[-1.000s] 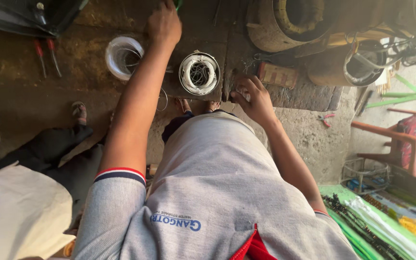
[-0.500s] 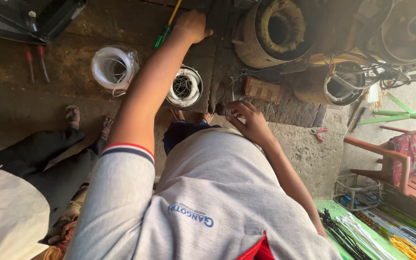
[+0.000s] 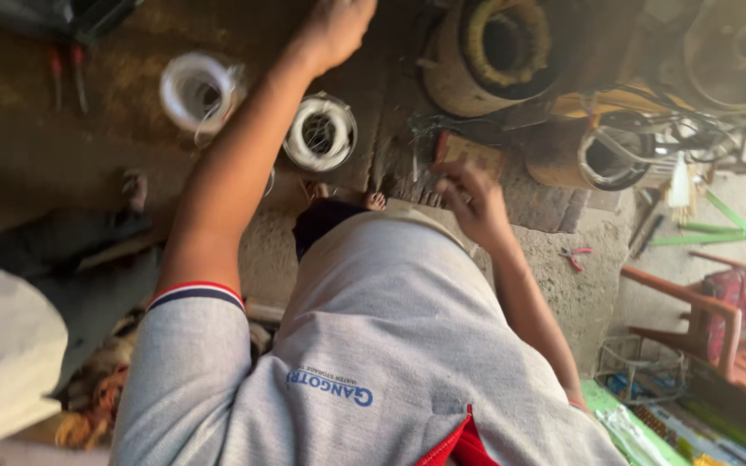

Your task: The person winds white wire around a cylindrical metal core, repeatedly adjusting the coil with both hands. They use a red-handled hammer to tap the coil into place and continue winding and compressing the wire throughout the clip.

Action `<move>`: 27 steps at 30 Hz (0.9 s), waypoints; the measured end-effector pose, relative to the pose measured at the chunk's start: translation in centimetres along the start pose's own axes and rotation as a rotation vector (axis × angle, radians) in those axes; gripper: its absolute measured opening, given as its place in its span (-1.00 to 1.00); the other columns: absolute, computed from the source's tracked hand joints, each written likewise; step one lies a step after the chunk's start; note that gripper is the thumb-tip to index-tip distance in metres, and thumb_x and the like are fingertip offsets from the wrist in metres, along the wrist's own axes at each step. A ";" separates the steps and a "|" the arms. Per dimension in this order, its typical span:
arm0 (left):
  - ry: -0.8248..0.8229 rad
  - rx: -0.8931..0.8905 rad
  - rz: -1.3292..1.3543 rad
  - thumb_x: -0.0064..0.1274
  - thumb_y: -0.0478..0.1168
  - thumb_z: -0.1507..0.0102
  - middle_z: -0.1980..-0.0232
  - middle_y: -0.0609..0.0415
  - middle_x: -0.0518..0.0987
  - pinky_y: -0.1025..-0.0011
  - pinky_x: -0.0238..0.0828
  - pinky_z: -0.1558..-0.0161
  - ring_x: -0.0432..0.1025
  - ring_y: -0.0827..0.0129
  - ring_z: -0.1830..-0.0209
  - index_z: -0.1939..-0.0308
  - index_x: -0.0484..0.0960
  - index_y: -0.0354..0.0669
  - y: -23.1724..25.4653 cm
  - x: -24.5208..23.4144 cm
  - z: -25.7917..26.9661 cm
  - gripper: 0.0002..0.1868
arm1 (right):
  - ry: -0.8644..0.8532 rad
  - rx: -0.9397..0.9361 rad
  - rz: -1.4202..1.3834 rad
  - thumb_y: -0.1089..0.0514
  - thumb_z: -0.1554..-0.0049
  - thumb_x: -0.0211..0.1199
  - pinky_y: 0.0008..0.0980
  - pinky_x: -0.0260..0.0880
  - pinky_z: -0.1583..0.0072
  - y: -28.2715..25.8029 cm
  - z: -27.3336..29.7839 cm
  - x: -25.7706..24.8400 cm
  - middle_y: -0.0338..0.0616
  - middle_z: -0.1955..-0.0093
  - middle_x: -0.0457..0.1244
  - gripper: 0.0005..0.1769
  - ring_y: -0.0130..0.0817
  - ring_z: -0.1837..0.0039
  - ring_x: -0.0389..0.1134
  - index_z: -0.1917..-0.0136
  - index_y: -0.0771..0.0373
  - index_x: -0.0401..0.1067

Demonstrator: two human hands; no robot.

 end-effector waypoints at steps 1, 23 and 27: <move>0.036 -0.033 0.047 -0.16 -0.05 -0.54 0.27 -0.30 0.47 0.04 0.40 0.25 0.39 -0.17 0.30 0.15 0.45 -0.34 1.7 -1.5 1.7 -0.62 | -0.015 0.021 0.006 0.12 -0.39 0.14 -0.42 0.55 0.03 -0.6 -0.8 0.0 -0.08 -0.05 0.42 -0.72 -0.33 0.06 0.47 -0.27 0.27 0.49; 0.074 -0.090 -0.454 -0.16 0.49 -0.34 -0.62 -0.24 0.02 -0.21 0.18 -0.45 0.08 -0.18 -0.57 -0.57 0.03 -0.25 10.4 -5.3 20.5 0.04 | 0.206 -0.229 -0.637 0.20 -0.51 0.07 -0.31 0.57 -0.24 -9.5 -7.1 1.5 -0.01 -0.18 0.30 -0.81 -0.18 -0.24 0.46 -0.29 0.30 0.14; 0.005 -0.056 -0.481 -0.24 0.63 -0.23 -0.62 -0.32 -0.07 -0.24 0.16 -0.41 0.11 -0.25 -0.54 -0.59 -0.08 -0.29 9.0 -3.9 19.7 0.23 | 0.214 -0.218 -0.636 0.16 -0.50 0.07 -0.26 0.58 -0.29 -9.2 -7.2 3.0 0.02 -0.18 0.31 -0.76 -0.16 -0.28 0.45 -0.30 0.32 0.13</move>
Point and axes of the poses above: each hand's wrist, its own z-axis away from the middle knuckle, its own x-axis out of the palm, y = z × x, the point moved 6 cm from there along -z, towards the middle knuckle
